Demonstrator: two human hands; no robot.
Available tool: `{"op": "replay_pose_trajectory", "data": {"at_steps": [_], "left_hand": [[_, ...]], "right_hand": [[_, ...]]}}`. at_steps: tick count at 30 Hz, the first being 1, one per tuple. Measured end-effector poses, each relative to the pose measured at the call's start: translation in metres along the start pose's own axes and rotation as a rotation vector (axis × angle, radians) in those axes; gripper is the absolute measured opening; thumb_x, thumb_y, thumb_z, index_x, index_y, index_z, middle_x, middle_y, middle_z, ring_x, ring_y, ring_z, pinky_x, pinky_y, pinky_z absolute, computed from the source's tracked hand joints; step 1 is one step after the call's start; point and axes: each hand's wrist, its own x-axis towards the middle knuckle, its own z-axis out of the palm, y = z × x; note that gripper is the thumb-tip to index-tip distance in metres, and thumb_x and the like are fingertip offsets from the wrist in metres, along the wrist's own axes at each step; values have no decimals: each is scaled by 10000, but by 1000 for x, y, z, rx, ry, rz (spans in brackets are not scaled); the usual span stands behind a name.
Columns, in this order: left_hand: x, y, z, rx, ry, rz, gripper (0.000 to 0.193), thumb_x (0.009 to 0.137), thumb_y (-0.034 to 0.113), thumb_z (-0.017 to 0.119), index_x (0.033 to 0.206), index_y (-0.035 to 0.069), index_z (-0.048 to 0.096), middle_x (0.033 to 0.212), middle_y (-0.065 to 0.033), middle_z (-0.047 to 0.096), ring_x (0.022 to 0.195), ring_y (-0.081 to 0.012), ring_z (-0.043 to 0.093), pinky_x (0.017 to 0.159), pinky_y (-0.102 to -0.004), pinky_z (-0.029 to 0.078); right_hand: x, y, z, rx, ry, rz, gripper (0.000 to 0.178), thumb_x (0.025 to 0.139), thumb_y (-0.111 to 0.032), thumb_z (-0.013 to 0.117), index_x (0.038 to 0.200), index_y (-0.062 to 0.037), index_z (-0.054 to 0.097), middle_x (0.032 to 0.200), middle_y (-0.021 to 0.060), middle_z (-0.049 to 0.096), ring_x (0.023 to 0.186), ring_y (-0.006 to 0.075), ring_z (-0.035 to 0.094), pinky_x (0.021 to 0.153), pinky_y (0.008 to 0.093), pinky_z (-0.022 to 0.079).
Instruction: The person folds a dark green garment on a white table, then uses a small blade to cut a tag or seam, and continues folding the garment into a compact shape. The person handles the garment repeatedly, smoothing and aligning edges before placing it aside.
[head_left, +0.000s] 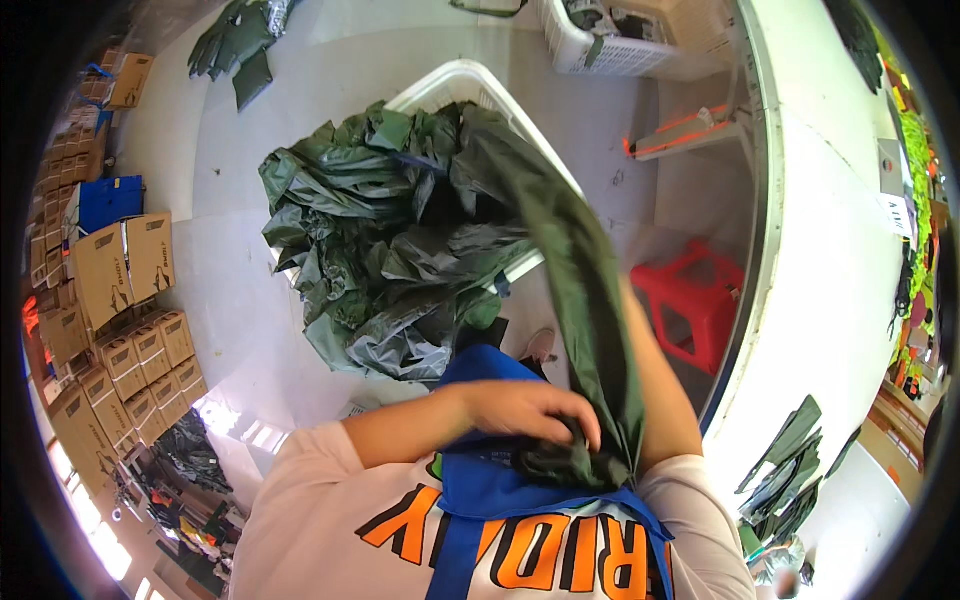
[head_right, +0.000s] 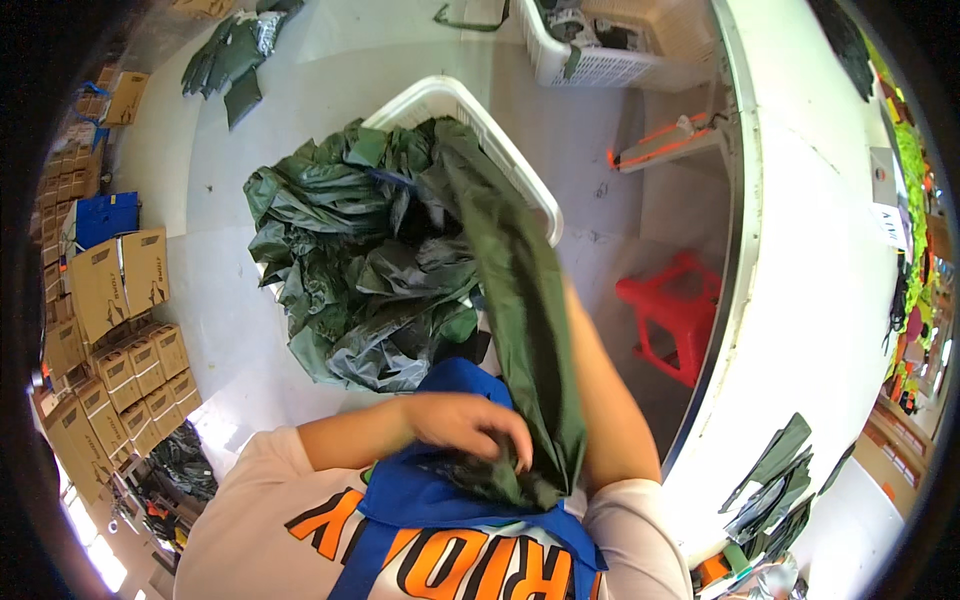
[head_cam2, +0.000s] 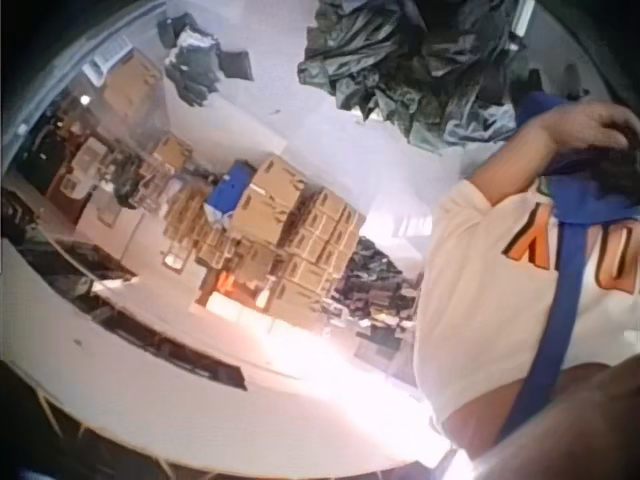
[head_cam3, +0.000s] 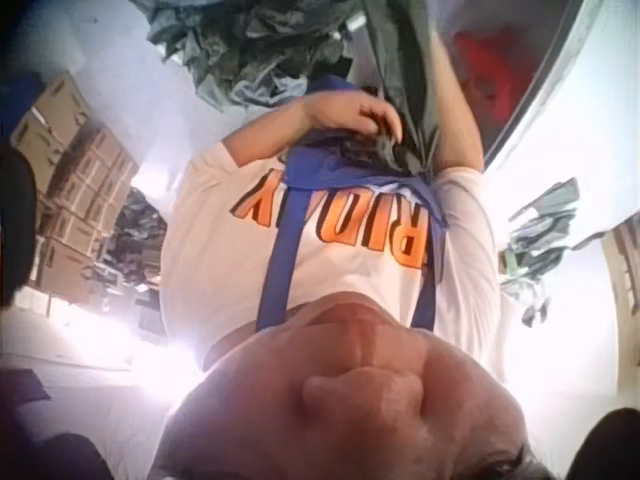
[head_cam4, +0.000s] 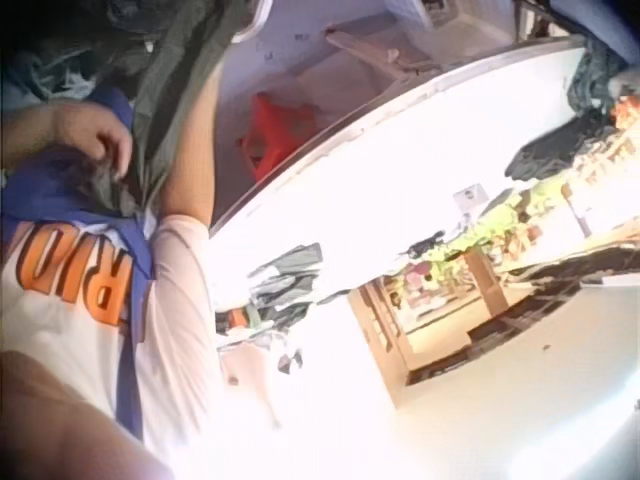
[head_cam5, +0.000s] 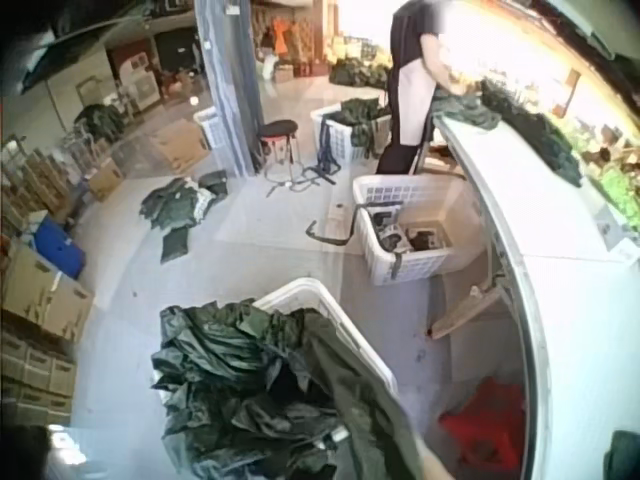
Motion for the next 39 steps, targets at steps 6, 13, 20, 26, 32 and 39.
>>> {"op": "replay_pose_trajectory", "data": {"at_steps": [6,13,20,26,32,39], "left_hand": [[-33,-50,-28,-769,788,201,711,910,532,511,1413,50,369,1424,-184,396,1323,-332,365,1055,-590,307],[125,67,-29,-514,874,901,413,961,261,418,1305,38,473,1323,-132,523,1207,-307,500,1036,-480,392],[274,274,124,321,610,1256,378,860,51,604,1228,57,521,1157,-63,606,1123,-186,535,986,-376,406],[516,368,301,791,-89,903,864,890,240,643,1520,183,54,1555,-166,142,1434,-282,156,1153,-421,158],[763,287,289,1651,-14,777,712,907,231,600,1469,28,213,1412,-198,367,1249,-237,405,1022,-364,343],[663,149,68,2275,-226,77,870,749,488,696,1468,194,304,1536,-177,197,1403,-377,215,1119,-570,150]], "right_hand": [[-137,-217,-108,46,103,-585,716,879,-568,452,1336,-64,230,1318,168,340,1178,294,401,903,433,442],[-366,-365,-310,176,383,-1090,586,893,-483,479,1250,-61,285,1212,153,404,1079,278,457,860,414,473],[-494,-432,-442,299,554,-1333,457,907,-398,506,1165,-59,340,1107,138,468,980,263,513,816,394,505],[-514,-503,-475,417,524,-1358,349,919,-325,529,1091,-57,387,1016,125,523,895,249,561,779,378,532],[-454,-525,-511,542,639,-1246,246,931,-252,552,1018,-55,434,926,113,578,811,236,609,742,362,558],[-291,-290,-521,14,1149,-679,827,801,-503,681,1343,48,387,1291,183,494,1174,311,477,998,428,367]]}}
